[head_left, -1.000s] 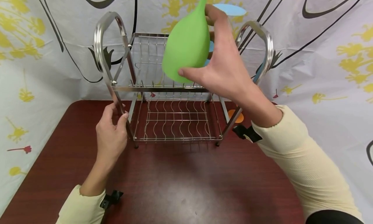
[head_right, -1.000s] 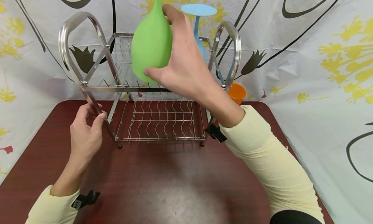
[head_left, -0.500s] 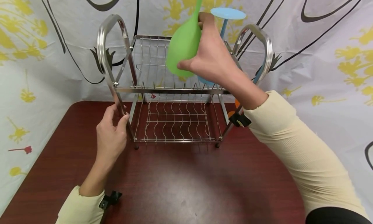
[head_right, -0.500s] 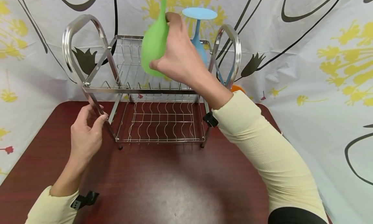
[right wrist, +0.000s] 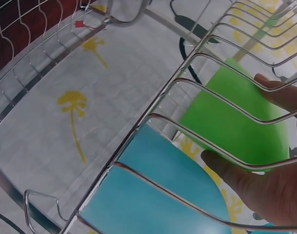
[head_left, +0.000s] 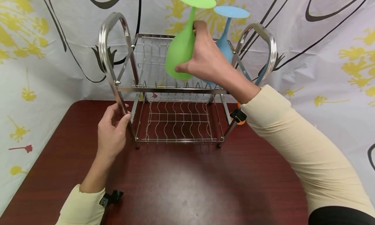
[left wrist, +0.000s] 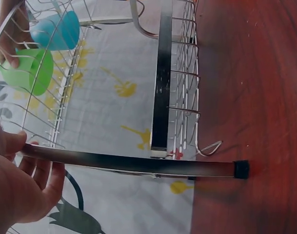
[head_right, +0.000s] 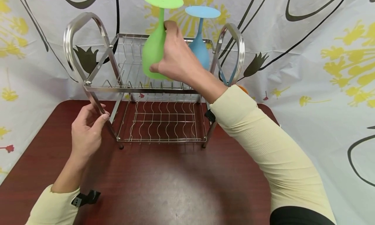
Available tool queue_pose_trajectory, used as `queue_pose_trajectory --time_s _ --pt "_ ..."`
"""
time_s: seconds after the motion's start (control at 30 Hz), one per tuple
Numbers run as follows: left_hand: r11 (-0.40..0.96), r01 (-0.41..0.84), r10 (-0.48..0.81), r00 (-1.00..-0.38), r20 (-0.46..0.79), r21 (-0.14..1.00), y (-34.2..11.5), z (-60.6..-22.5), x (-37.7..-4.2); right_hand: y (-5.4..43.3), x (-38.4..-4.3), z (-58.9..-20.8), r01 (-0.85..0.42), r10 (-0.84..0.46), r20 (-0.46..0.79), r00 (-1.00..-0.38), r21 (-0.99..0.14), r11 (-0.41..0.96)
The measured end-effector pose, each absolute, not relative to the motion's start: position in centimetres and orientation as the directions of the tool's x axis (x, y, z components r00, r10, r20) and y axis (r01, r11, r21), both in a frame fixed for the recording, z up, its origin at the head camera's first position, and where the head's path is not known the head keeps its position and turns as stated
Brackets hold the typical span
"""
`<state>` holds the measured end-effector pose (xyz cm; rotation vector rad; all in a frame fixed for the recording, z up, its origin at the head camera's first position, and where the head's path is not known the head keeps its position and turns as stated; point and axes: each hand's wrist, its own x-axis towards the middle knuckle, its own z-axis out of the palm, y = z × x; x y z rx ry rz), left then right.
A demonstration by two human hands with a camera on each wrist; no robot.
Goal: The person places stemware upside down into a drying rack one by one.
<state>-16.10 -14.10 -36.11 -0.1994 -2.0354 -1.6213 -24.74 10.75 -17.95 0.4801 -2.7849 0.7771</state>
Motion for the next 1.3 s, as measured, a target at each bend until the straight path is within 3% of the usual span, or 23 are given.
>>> queue_pose_trajectory --time_s 0.27,1.3 --pt "0.178 0.473 -0.220 -0.835 0.504 0.863 -14.2 -36.7 -16.5 10.6 -25.1 -18.4 -0.370 -0.278 0.267 -0.923 -0.412 0.833" --pt "0.237 0.436 -0.244 -0.838 0.488 0.868 -14.0 -36.5 -16.2 10.7 -23.7 -16.9 -0.288 -0.248 0.151 -0.957 -0.367 0.884"
